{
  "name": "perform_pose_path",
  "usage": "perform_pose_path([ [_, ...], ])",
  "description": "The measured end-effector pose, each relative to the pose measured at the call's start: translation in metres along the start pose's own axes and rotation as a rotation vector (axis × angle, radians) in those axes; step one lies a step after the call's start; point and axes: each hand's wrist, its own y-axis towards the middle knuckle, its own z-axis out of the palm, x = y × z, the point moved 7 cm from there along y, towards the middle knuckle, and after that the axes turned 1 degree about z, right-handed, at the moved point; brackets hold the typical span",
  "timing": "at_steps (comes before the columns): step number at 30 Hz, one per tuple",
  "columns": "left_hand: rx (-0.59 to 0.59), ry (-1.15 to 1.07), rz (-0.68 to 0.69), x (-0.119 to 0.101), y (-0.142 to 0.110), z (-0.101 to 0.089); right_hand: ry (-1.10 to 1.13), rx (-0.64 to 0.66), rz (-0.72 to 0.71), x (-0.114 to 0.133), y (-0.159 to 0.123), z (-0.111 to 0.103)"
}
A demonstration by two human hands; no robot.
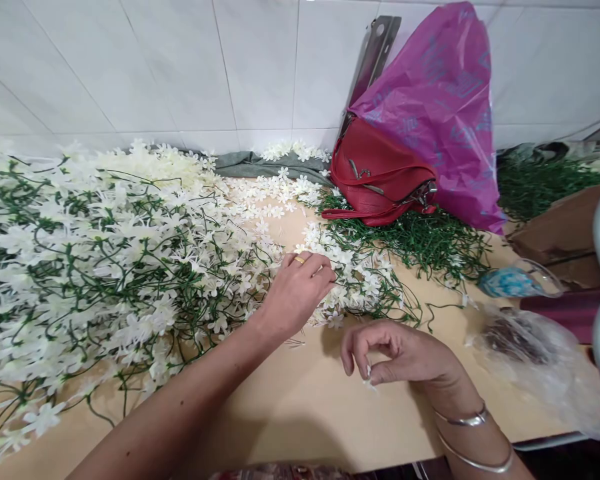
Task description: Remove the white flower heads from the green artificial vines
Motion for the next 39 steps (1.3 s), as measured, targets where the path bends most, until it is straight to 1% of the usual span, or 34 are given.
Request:
perform_pose_path([
  [2, -0.127, -0.246, -0.088, 0.005, -0.002, -0.017, -0.011, -0.008, -0.002, 0.001, 0.0, -0.001],
  [4, -0.242, -0.523, -0.247, 0.016, -0.009, -0.03, -0.019, -0.007, -0.002, 0.001, 0.0, -0.001],
  [5, -0.277, -0.652, -0.336, 0.021, -0.013, -0.032, -0.02, -0.003, -0.006, 0.001, 0.001, -0.001],
  [7, -0.319, -0.899, -0.483, 0.029, -0.023, -0.031, -0.017, 0.007, -0.014, 0.0, 0.002, 0.0],
  [9, -0.349, -1.113, -0.572, 0.034, -0.031, -0.028, -0.014, -0.004, -0.02, 0.001, 0.002, 0.001],
  [11, -0.377, -1.242, -0.629, 0.037, -0.038, -0.025, -0.017, -0.055, -0.013, 0.005, 0.002, 0.0],
  [12, -0.383, -1.268, -0.646, 0.037, -0.042, -0.025, -0.025, -0.098, -0.006, 0.009, 0.002, -0.001],
  [14, -0.375, -1.257, -0.655, 0.036, -0.048, -0.027, -0.061, -0.212, 0.027, 0.021, 0.001, -0.006],
  [17, -0.342, -1.168, -0.665, 0.032, -0.057, -0.029, -0.128, -0.448, 0.042, 0.047, 0.0, -0.015],
  [19, -0.34, -1.103, -0.687, 0.032, -0.063, -0.027, -0.128, -0.591, -0.02, 0.064, 0.002, -0.019],
  [21, -0.349, -1.054, -0.698, 0.032, -0.068, -0.024, -0.106, -0.691, -0.071, 0.073, 0.01, -0.019],
  [22, -0.346, -1.038, -0.698, 0.032, -0.07, -0.023, -0.106, -0.717, -0.084, 0.073, 0.016, -0.018],
  [24, -0.32, -1.019, -0.689, 0.032, -0.072, -0.018, -0.123, -0.723, -0.07, 0.068, 0.031, -0.014],
  [27, -0.289, -1.019, -0.638, 0.031, -0.072, -0.014, -0.117, -0.682, -0.063, 0.055, 0.051, -0.007],
  [29, -0.281, -1.013, -0.603, 0.031, -0.072, -0.012, -0.118, -0.681, -0.029, 0.044, 0.057, -0.005],
  [31, -0.286, -0.954, -0.569, 0.031, -0.072, -0.013, -0.121, -0.741, -0.017, 0.035, 0.055, -0.01],
  [33, -0.331, -0.82, -0.507, 0.029, -0.072, -0.02, -0.116, -0.843, -0.045, 0.029, 0.049, -0.019],
  [36, -0.448, -0.555, -0.401, 0.021, -0.073, -0.04, -0.117, -0.995, -0.133, 0.027, 0.037, -0.033],
  [38, -0.521, -0.462, -0.376, 0.015, -0.074, -0.052, -0.17, -1.043, -0.201, 0.032, 0.032, -0.035],
  [39, -0.523, -0.479, -0.39, 0.013, -0.073, -0.055, -0.23, -1.048, -0.238, 0.036, 0.031, -0.033],
])
